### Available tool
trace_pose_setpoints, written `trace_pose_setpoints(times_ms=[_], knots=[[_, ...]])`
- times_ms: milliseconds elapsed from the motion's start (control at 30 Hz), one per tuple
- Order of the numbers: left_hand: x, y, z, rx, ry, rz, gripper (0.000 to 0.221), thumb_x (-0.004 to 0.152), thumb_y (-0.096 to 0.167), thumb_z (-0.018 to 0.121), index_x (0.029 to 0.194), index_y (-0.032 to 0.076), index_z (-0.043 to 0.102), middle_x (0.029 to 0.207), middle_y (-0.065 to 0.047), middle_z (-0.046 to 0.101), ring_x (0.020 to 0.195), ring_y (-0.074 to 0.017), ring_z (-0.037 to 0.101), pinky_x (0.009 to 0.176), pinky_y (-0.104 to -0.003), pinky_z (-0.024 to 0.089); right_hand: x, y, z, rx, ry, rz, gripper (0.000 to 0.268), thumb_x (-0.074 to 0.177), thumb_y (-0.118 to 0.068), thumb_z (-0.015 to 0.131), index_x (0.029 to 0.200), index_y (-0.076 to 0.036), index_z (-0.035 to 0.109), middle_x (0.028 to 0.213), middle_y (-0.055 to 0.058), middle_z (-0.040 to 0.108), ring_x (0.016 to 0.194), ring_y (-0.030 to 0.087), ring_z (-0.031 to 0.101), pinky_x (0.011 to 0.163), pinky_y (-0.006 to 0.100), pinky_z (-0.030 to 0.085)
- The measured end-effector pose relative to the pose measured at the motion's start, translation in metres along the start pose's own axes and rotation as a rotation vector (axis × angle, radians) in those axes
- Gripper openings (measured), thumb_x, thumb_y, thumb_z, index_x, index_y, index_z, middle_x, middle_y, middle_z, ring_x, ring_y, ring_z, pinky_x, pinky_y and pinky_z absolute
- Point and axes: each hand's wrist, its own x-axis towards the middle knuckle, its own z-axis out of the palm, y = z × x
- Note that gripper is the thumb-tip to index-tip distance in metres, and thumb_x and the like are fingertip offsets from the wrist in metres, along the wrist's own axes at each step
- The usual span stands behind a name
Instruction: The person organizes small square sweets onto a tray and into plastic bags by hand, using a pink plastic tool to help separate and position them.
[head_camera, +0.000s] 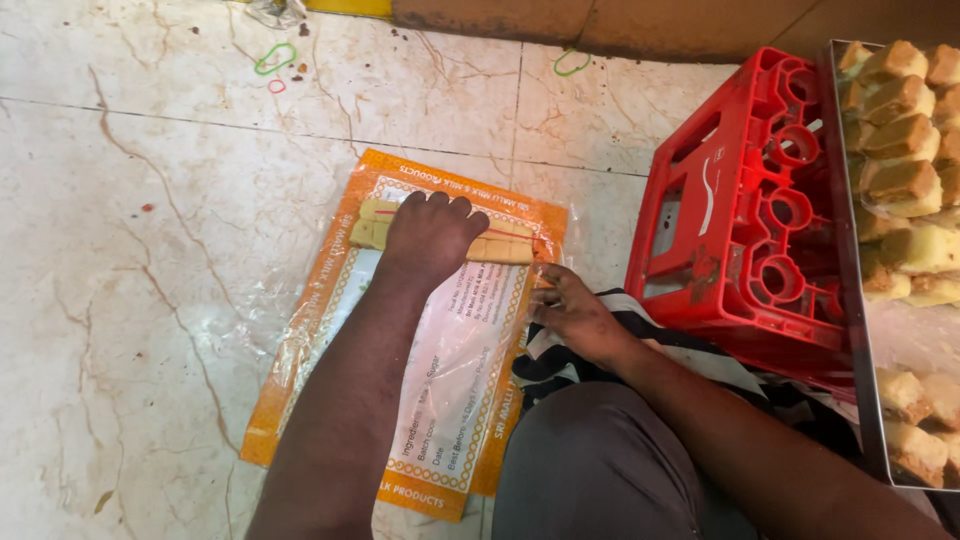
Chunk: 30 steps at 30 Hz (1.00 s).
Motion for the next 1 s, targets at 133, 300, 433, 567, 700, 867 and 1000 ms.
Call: trace_pose_setpoints(times_ms=[133, 300, 433, 567, 700, 867, 1000], knots=[[0.011, -0.003, 0.006, -0.015, -0.108, -0.005, 0.026, 0.085, 0.011, 0.062, 0.105, 0.023, 0.073, 0.104, -0.005, 0.069, 0.104, -0.0262, 0.066, 0.088, -0.047, 0.051, 0.004, -0.009, 0.005, -0.001, 0.033, 0.006, 0.073, 0.094, -0.013, 0.061, 0.156, -0.003, 0.026, 0.124, 0.012, 0.061, 0.099, 0.015, 0.061, 0.078, 0.031, 0.054], [0.008, -0.007, 0.011, -0.01, -0.131, 0.015, 0.024, 0.087, 0.014, 0.061, 0.106, 0.022, 0.073, 0.104, -0.006, 0.069, 0.104, -0.0263, 0.066, 0.088, -0.047, 0.051, 0.007, -0.013, 0.004, -0.078, 0.041, 0.006, 0.071, 0.094, -0.012, 0.062, 0.154, -0.003, 0.025, 0.12, 0.009, 0.065, 0.092, 0.015, 0.063, 0.076, 0.031, 0.054], [0.005, -0.007, 0.015, 0.014, -0.135, 0.028, 0.022, 0.09, 0.016, 0.058, 0.106, 0.022, 0.072, 0.104, -0.006, 0.069, 0.104, -0.0259, 0.067, 0.087, -0.046, 0.052, 0.01, 0.003, 0.004, 0.056, 0.014, -0.037, 0.067, 0.093, -0.01, 0.061, 0.152, -0.003, 0.03, 0.112, 0.013, 0.067, 0.091, 0.017, 0.064, 0.073, 0.033, 0.055], [0.01, -0.001, 0.012, 0.041, -0.182, 0.043, 0.029, 0.087, 0.013, 0.056, 0.109, 0.024, 0.07, 0.101, -0.004, 0.069, 0.101, -0.0251, 0.067, 0.082, -0.046, 0.053, 0.016, 0.02, 0.005, 0.069, 0.062, -0.099, 0.066, 0.093, -0.008, 0.066, 0.15, 0.0, 0.034, 0.117, 0.011, 0.064, 0.099, 0.017, 0.065, 0.083, 0.034, 0.057], [0.01, 0.007, 0.005, 0.187, -0.193, 0.08, 0.024, 0.088, 0.019, 0.057, 0.108, 0.024, 0.069, 0.098, 0.001, 0.068, 0.098, -0.0196, 0.069, 0.081, -0.041, 0.056, 0.015, 0.019, 0.003, -0.061, 0.112, -0.068, 0.071, 0.091, -0.014, 0.071, 0.15, 0.002, 0.036, 0.116, 0.013, 0.064, 0.098, 0.018, 0.066, 0.083, 0.033, 0.057], [0.003, 0.009, -0.006, 0.188, -0.123, 0.051, 0.023, 0.088, 0.019, 0.058, 0.107, 0.024, 0.07, 0.097, -0.001, 0.067, 0.096, -0.02, 0.07, 0.08, -0.042, 0.056, 0.011, 0.013, 0.003, -0.026, 0.086, -0.056, 0.073, 0.091, -0.015, 0.071, 0.152, 0.002, 0.034, 0.117, 0.014, 0.065, 0.098, 0.018, 0.065, 0.083, 0.033, 0.056], [-0.004, 0.004, -0.009, 0.17, -0.102, 0.035, 0.022, 0.089, 0.018, 0.057, 0.106, 0.022, 0.07, 0.097, -0.003, 0.067, 0.094, -0.0233, 0.069, 0.079, -0.044, 0.055, 0.012, 0.014, 0.002, 0.037, 0.065, -0.119, 0.071, 0.093, -0.013, 0.07, 0.152, 0.002, 0.035, 0.125, 0.012, 0.061, 0.098, 0.017, 0.065, 0.083, 0.034, 0.056]])
